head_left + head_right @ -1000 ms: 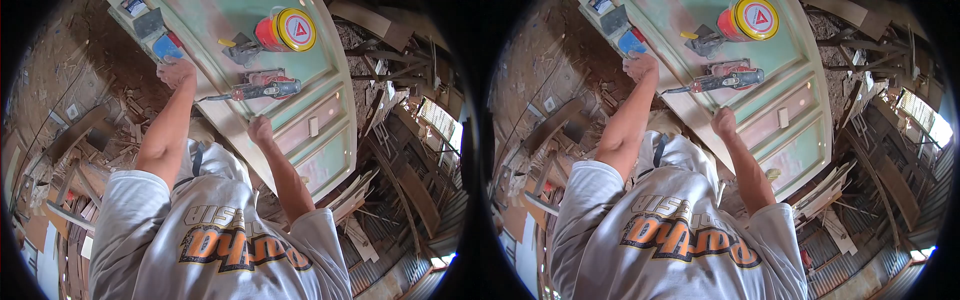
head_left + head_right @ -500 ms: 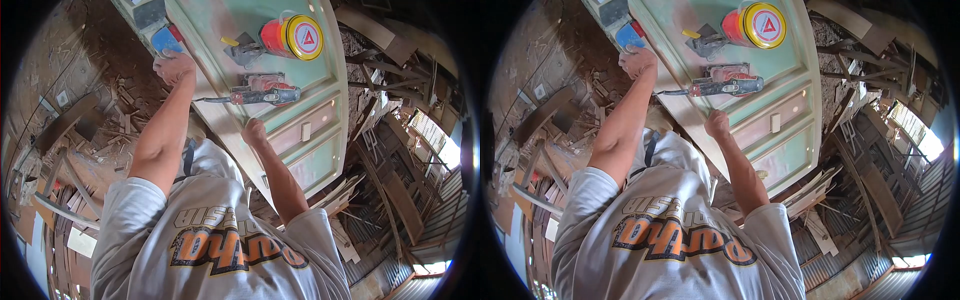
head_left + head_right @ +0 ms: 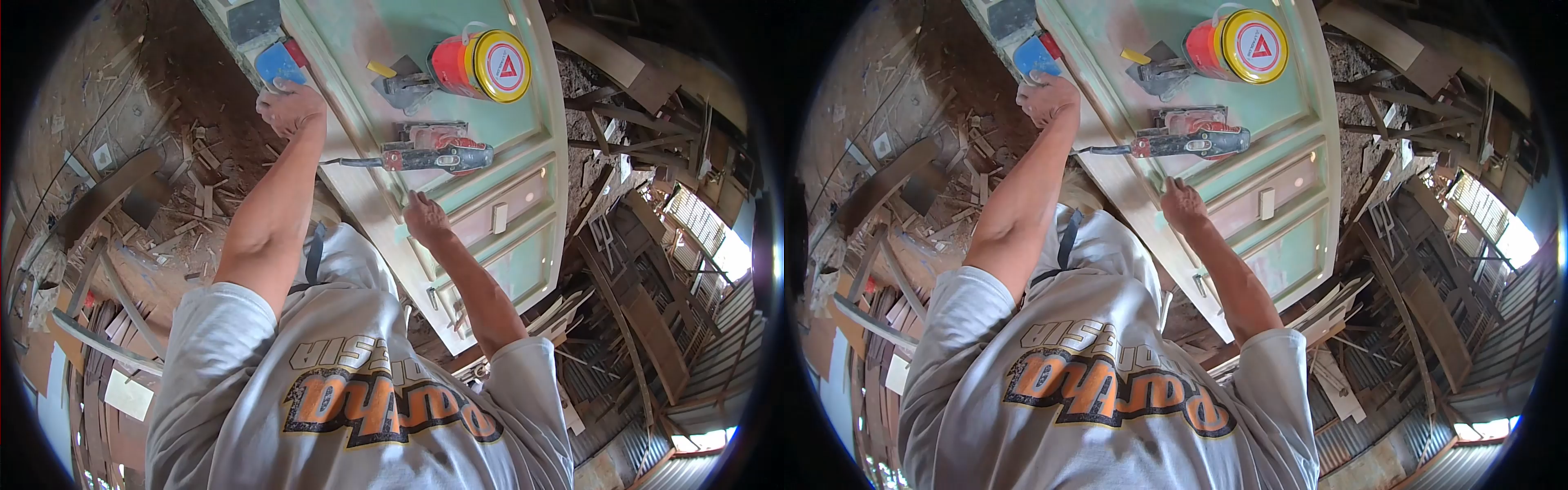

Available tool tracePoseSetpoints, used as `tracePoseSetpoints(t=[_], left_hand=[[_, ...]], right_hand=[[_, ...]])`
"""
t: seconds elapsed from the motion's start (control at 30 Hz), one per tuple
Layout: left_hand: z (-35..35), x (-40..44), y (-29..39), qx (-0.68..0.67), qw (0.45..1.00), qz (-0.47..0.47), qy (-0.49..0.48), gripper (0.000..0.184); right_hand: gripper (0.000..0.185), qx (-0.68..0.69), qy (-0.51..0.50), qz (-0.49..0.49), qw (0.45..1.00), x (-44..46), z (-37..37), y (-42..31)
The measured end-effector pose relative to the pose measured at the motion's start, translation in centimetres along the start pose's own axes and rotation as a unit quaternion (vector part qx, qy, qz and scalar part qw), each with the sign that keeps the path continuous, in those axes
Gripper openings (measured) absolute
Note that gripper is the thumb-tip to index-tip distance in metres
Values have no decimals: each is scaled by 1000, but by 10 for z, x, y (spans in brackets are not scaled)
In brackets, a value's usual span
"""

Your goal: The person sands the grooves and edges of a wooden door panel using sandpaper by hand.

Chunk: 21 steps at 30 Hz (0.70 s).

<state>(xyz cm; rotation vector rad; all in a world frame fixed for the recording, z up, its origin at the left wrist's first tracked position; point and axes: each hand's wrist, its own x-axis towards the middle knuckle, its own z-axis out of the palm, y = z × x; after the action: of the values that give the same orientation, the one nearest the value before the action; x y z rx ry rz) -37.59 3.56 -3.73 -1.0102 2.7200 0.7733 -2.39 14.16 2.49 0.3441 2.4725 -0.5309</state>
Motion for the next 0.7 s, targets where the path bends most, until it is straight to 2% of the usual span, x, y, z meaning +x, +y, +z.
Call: tracePoseSetpoints(t=[0.07,0.13,0.27,0.3,0.33,0.37,0.4,0.47,0.5,0.53,0.57,0.63,0.67,0.7], left_hand=[[-3,-2,0,-10,1000,-2,-9,61],[-1,-1,-1,-17,1000,13,3,63],[5,2,-3,-12,1000,21,4,63],[8,3,-5,-3,999,25,21,58],[11,3,-8,6,999,29,39,53],[11,4,-5,4,999,29,37,53],[9,3,-3,2,999,19,27,52],[6,0,-1,-4,1000,6,16,51],[5,0,-1,-6,1000,9,17,51],[4,1,-2,-6,1000,13,18,50],[6,2,-4,-6,1000,12,20,50],[13,4,-9,-11,998,35,42,50],[10,2,-10,-8,998,36,41,50],[8,1,-8,-8,999,34,35,50]], right_hand=[[16,-26,-13,30,999,2,5,-11],[21,59,2,152,987,-3,8,-20],[23,97,64,149,982,2,40,-12],[23,-62,-21,87,994,7,43,-9],[24,-221,-105,22,969,12,46,-6],[24,-222,-105,23,969,17,55,6],[24,-103,-107,93,985,20,59,16],[25,14,-107,159,981,16,60,30],[21,172,-1,227,959,12,42,23],[17,324,104,286,896,7,27,14],[17,325,102,284,896,4,13,10],[19,169,140,150,964,0,-4,8],[19,170,138,153,964,-7,0,5],[24,136,91,123,979,-13,4,3]])
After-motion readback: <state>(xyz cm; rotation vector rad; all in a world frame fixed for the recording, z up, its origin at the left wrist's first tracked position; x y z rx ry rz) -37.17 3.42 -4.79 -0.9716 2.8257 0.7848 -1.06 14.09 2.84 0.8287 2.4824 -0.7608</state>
